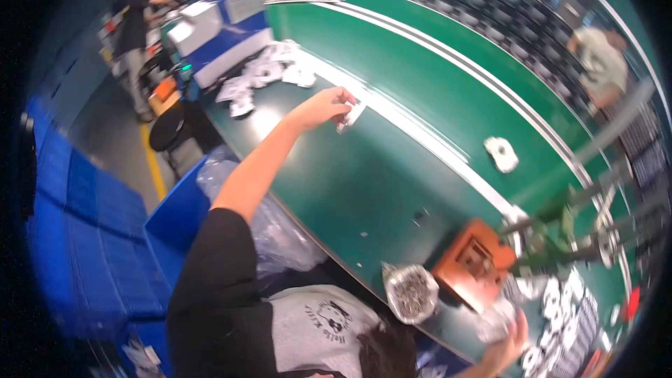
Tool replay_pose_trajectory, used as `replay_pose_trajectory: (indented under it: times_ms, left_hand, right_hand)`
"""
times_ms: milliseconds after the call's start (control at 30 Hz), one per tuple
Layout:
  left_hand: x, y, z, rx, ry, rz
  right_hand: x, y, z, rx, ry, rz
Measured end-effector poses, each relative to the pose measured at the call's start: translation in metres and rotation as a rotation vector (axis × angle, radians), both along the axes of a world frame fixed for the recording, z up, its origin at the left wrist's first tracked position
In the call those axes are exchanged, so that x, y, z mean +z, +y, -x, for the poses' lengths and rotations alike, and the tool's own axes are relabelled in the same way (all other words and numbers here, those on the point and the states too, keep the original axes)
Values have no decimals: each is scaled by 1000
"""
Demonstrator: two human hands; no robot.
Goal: Assemble small plastic components by hand and use a manual lever-operated press to secure them.
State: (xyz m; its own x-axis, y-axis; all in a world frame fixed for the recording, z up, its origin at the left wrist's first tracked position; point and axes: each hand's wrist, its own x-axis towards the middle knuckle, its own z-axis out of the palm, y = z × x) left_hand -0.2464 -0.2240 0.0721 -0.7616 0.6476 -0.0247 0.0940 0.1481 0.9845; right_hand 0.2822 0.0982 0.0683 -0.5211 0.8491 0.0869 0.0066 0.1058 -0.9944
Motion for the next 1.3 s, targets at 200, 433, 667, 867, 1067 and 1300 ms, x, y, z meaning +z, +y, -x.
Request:
replay_pose_trajectory:
  times_ms: [200, 433, 667, 867, 1067, 1300]
  left_hand:
    - [22, 99, -191, -673, -503, -485]
    - [19, 137, -243, -764, -665, -582]
    - [1, 147, -259, -634, -830, -431]
    - [0, 152, -265, -509, -937, -567]
    - [-12, 158, -277, -558, -534, -346]
    - [7, 176, -285, -522, 854, -18]
  right_hand:
    - [24, -77, 108, 309, 213, 144]
    - [26, -79, 111, 315, 261, 88]
    - [31, -64, 96, 565, -334, -5]
    - [2, -47, 89, 372, -38, -109]
    - [11, -30, 68, 541, -218, 39]
    - [-49, 119, 75, -174, -524, -592]
